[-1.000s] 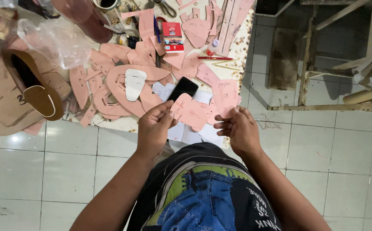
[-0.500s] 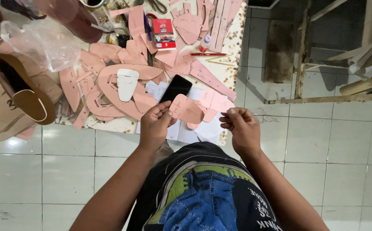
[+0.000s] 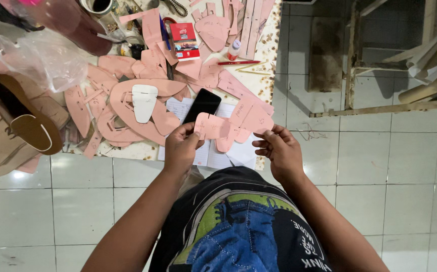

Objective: The person sorts pink shoe pattern pieces on a low table, picks up several pieces, and then traces one pattern onto a black sheet using a blue pen. The person handles multiple pattern pieces and a pen during the task.

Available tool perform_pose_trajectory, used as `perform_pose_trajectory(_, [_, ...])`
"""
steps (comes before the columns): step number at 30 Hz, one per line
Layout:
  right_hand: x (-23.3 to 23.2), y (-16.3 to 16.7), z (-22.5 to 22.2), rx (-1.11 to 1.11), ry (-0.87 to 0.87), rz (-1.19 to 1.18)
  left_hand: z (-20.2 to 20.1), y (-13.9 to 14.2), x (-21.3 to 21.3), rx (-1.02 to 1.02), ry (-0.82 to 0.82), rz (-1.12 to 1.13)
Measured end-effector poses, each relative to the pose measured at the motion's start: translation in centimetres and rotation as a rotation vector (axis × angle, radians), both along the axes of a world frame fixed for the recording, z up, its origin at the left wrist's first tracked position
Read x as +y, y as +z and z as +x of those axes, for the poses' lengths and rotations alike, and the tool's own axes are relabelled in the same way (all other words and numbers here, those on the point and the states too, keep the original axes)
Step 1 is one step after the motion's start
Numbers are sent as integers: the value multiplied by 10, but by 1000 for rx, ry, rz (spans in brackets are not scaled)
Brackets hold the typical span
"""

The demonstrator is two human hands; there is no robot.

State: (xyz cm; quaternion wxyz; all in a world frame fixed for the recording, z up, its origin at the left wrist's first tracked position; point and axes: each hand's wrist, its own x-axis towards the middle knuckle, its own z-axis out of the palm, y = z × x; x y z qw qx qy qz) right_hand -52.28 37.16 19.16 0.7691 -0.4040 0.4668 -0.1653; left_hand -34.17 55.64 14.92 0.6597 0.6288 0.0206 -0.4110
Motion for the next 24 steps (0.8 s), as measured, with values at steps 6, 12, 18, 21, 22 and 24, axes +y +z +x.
perform_pose_trajectory(6, [-2, -2, -3, 14, -14, 61, -2, -30, 2, -413, -99, 18])
perform_pose_trajectory(12, [-3, -1, -2, 75, -17, 46, -3, -41, 10, -881, -351, 292])
perform_pose_trajectory(18, [-3, -5, -2, 54, -48, 65, -3, -46, 28, -933, -370, 302])
perform_pose_trajectory(21, [-2, -9, 0, 42, -78, 52, -2, -42, 30, -785, -288, 274])
perform_pose_trajectory(22, [-2, -11, 1, 36, -74, 53, -1, -39, 30, -725, -258, 255])
perform_pose_trajectory(24, [-1, -13, 3, 25, -66, 57, -2, -32, 27, -451, -180, 209])
